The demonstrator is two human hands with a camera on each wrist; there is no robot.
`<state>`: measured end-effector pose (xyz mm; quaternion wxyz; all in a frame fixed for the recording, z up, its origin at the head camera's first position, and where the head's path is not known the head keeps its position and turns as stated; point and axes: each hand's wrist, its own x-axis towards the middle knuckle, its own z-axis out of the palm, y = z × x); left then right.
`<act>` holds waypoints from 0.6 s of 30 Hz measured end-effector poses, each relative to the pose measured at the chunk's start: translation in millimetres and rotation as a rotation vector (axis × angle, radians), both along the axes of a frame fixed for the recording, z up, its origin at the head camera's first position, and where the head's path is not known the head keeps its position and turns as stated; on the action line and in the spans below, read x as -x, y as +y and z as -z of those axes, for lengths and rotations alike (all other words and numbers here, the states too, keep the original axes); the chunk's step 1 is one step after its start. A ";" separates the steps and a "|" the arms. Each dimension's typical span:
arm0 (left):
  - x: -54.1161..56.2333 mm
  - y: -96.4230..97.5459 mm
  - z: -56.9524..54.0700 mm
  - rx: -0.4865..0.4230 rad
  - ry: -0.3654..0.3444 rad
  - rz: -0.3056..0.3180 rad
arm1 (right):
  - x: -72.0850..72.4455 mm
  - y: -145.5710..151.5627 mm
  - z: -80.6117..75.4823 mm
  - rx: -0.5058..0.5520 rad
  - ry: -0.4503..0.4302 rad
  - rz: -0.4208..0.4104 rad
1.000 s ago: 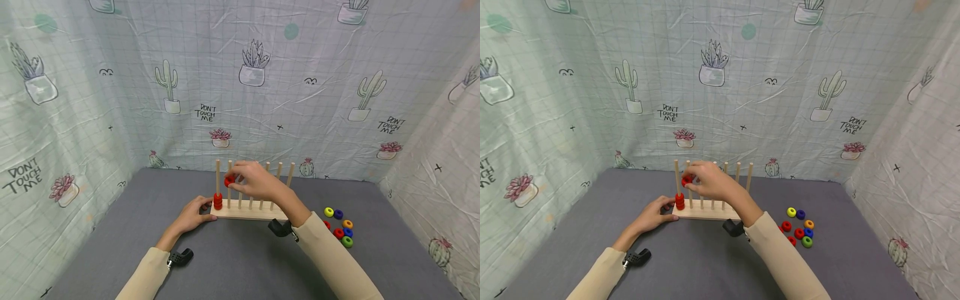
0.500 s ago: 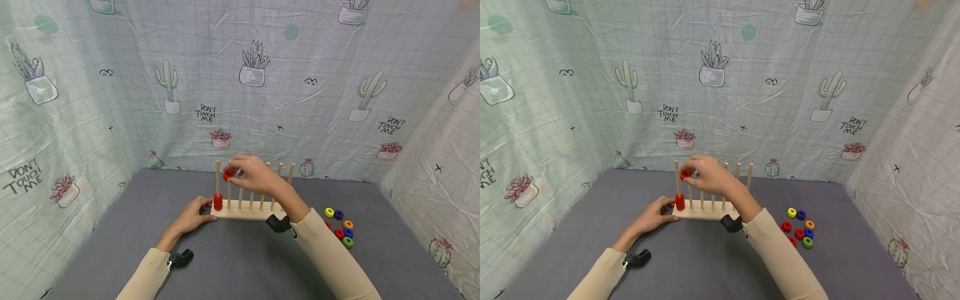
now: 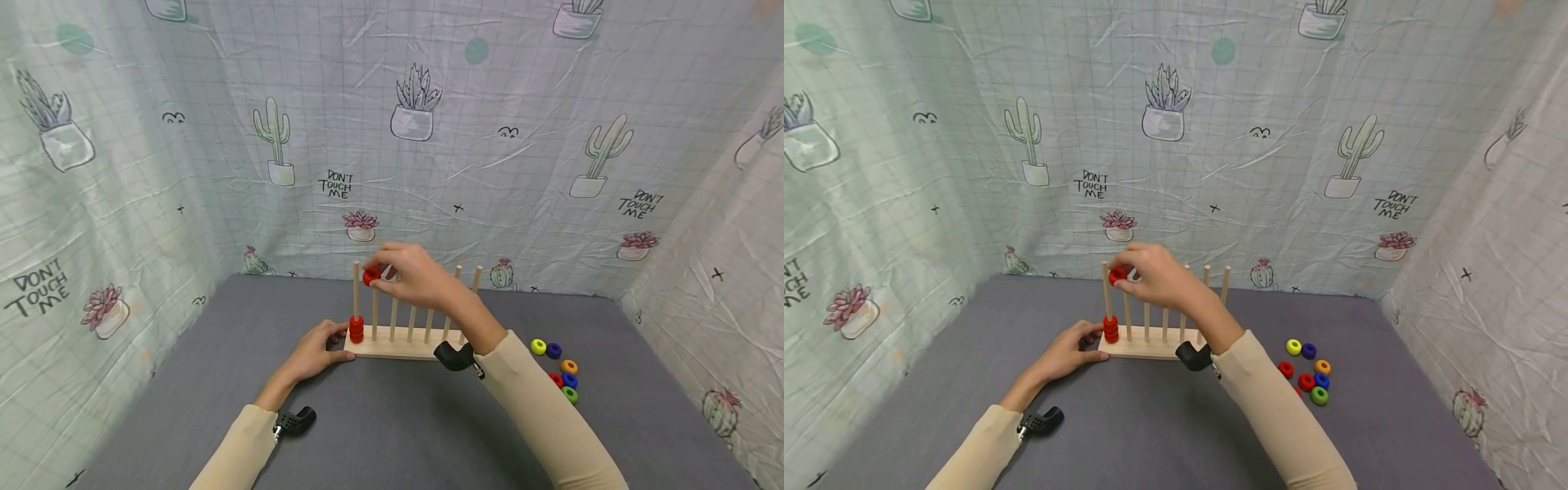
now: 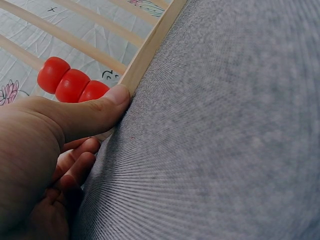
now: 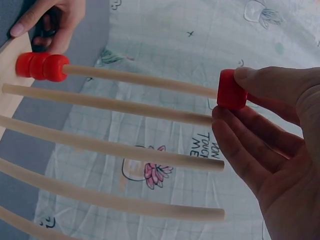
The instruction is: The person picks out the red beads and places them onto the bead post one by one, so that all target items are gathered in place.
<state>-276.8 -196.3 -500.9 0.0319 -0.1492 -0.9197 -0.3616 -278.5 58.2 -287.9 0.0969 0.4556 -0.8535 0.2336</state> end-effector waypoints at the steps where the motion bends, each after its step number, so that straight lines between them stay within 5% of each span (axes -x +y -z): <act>1: 0.1 0.0 0.0 0.001 0.000 -0.001 | 0.2 -0.4 -1.0 0.003 0.003 0.000; 18: 0.9 -0.8 0.7 0.003 -0.002 0.004 | 10.5 -8.8 -15.4 0.009 -0.026 0.001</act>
